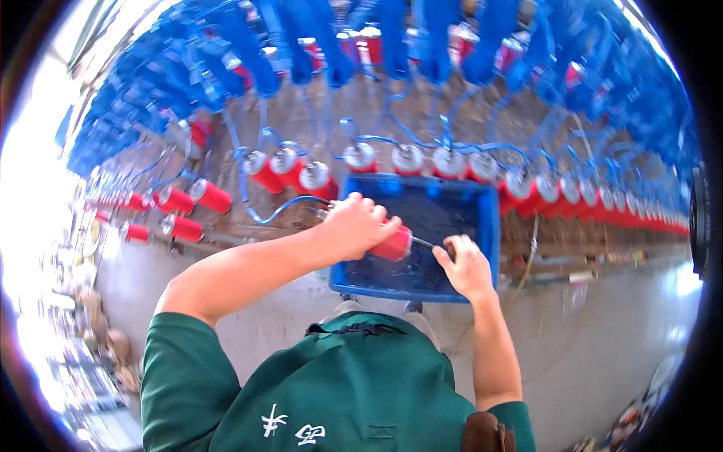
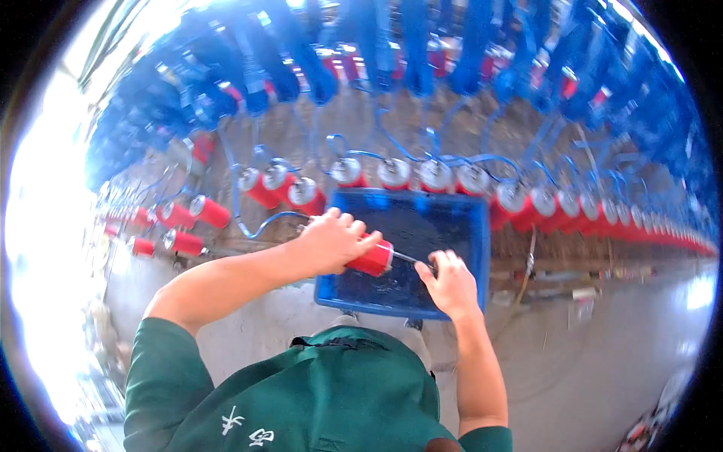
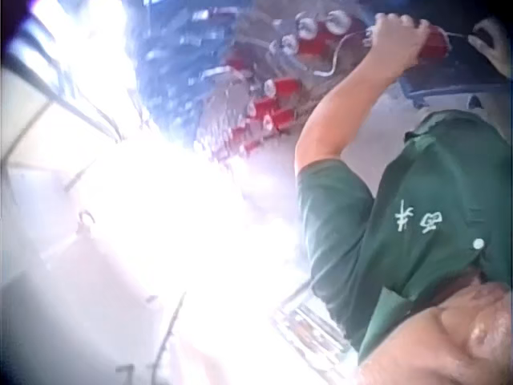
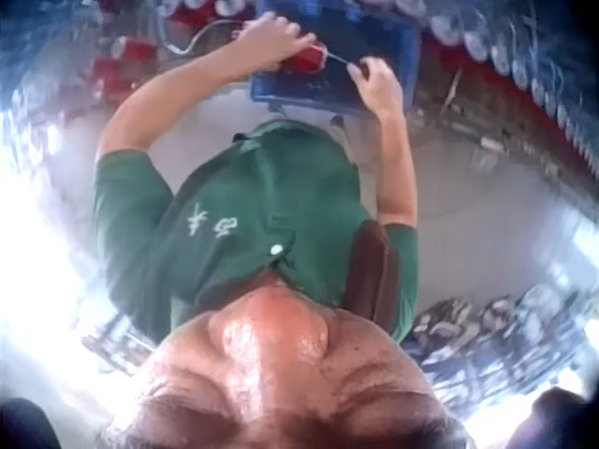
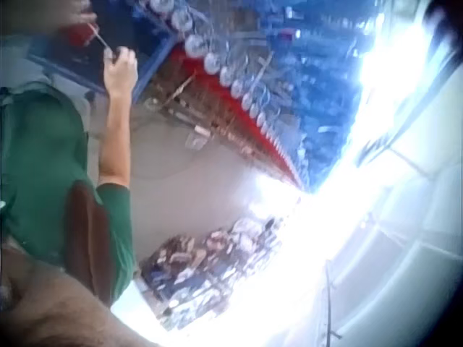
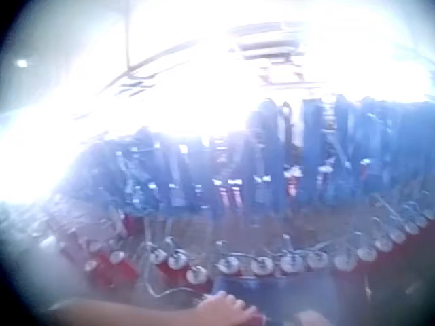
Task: The person takes a red pump from a rack, submerges it in a blue bin of water, and uses a small tool to probe the internal components while checking for leaks.
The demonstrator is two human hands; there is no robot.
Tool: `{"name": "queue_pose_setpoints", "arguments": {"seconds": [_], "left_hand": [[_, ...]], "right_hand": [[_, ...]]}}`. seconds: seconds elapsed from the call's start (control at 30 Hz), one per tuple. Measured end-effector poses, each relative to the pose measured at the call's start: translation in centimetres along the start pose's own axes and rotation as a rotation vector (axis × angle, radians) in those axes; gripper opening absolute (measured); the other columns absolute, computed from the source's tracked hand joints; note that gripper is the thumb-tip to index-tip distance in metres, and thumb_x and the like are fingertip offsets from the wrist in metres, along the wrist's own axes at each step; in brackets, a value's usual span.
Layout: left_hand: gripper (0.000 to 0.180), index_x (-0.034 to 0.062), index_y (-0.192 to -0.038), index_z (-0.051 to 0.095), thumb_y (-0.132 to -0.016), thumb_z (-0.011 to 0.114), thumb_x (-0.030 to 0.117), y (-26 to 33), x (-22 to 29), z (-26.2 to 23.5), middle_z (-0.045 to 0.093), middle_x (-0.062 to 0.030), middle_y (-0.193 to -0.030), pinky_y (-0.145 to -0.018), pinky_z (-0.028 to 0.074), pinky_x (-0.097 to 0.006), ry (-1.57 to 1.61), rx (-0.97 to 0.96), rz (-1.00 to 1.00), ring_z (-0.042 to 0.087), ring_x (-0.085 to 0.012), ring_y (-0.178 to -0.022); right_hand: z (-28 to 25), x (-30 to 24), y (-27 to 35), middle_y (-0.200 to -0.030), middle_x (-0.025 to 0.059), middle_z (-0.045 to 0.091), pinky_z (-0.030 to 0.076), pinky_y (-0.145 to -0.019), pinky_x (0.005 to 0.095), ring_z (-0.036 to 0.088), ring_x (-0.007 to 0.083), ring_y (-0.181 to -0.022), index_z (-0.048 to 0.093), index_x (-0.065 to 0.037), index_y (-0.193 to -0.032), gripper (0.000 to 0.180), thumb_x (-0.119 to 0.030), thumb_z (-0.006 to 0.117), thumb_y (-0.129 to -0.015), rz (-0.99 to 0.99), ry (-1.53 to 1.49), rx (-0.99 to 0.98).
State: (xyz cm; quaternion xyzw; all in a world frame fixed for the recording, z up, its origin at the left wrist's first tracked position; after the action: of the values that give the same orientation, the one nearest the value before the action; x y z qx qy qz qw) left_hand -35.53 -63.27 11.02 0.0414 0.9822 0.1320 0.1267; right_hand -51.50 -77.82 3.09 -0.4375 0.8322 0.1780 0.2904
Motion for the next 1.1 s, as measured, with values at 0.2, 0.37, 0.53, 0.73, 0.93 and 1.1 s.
{"name": "queue_pose_setpoints", "arguments": {"seconds": [0.2, 0.37, 0.53, 0.73, 0.93, 1.1], "left_hand": [[0.081, 0.0240, -0.148, 0.056, -0.073, 0.086, 0.032, 4.5, -1.7, 1.7, 0.068, -0.0050, -0.116, -0.086, 0.050, -0.041, -0.032, 0.096, -0.105, 0.067, -0.0253, -0.103], [0.083, 0.0288, -0.150, 0.053, -0.073, 0.085, 0.032, 7.2, -3.4, 4.1, 0.066, -0.0026, -0.114, -0.087, 0.051, -0.041, 0.082, 0.198, -0.131, 0.066, -0.0235, -0.103], [0.092, 0.0271, -0.153, 0.049, -0.069, 0.087, 0.033, 8.9, -4.5, 6.5, 0.065, -0.0039, -0.111, -0.091, 0.050, -0.041, 0.378, 0.234, -0.164, 0.065, -0.0256, -0.103], [0.093, 0.0308, -0.152, 0.048, -0.069, 0.089, 0.032, 10.3, -5.0, 8.0, 0.065, -0.0040, -0.112, -0.094, 0.050, -0.043, 0.454, 0.269, -0.156, 0.065, -0.0261, -0.106], [0.095, 0.0320, -0.153, 0.047, -0.069, 0.091, 0.031, 10.3, -5.4, 8.1, 0.064, -0.0037, -0.115, -0.096, 0.049, -0.043, 0.470, 0.242, -0.169, 0.063, -0.0261, -0.107], [0.098, 0.0305, -0.152, 0.050, -0.064, 0.093, 0.031, 9.6, -5.3, 8.5, 0.066, -0.0026, -0.113, -0.093, 0.047, -0.044, 0.508, 0.277, -0.159, 0.065, -0.0257, -0.108]], "right_hand": [[5.7, 0.7, -2.6, -0.073, -0.0011, 0.055, 0.044, -0.058, 0.0289, 0.052, 0.0109, -0.062, 0.067, -0.004, -0.089, 0.034, -0.035, 0.072, -0.101, 0.196, -0.508, -0.642], [7.2, -1.7, -2.5, -0.070, -0.0054, 0.052, 0.034, -0.048, 0.0234, 0.045, 0.0050, -0.058, 0.064, -0.007, -0.096, 0.023, -0.026, 0.076, -0.100, 0.328, -0.815, -0.723], [5.0, -5.3, -2.5, -0.075, 0.0005, 0.061, 0.046, -0.057, 0.0328, 0.059, 0.0126, -0.065, 0.063, -0.003, -0.104, 0.024, -0.014, 0.082, -0.093, -0.375, -0.164, 0.192], [7.4, -6.0, -2.3, -0.075, 0.0008, 0.062, 0.044, -0.051, 0.0234, 0.055, 0.0078, -0.058, 0.070, -0.002, -0.122, 0.026, -0.022, 0.063, -0.107, 0.163, -0.875, -0.457], [7.3, -5.5, -2.3, -0.077, 0.0020, 0.060, 0.046, -0.054, 0.0253, 0.056, 0.0104, -0.064, 0.072, -0.001, -0.123, 0.026, -0.020, 0.060, -0.109, 0.350, -1.144, -0.360], [4.7, -8.2, -2.2, -0.079, -0.0007, 0.052, 0.049, -0.061, 0.0264, 0.054, 0.0102, -0.069, 0.039, -0.011, -0.159, 0.080, -0.001, 0.074, -0.088, 0.137, -0.828, -0.353]]}}
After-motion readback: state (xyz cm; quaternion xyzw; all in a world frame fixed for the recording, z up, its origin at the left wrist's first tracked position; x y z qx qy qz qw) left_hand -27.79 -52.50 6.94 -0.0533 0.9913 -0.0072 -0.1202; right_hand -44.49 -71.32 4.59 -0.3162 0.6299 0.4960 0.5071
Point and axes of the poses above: each hand's wrist, its own y-axis away from the middle knuckle, its own z-axis out of the palm, x = y × z, the point moved 7 cm from there along -y, towards the middle knuckle
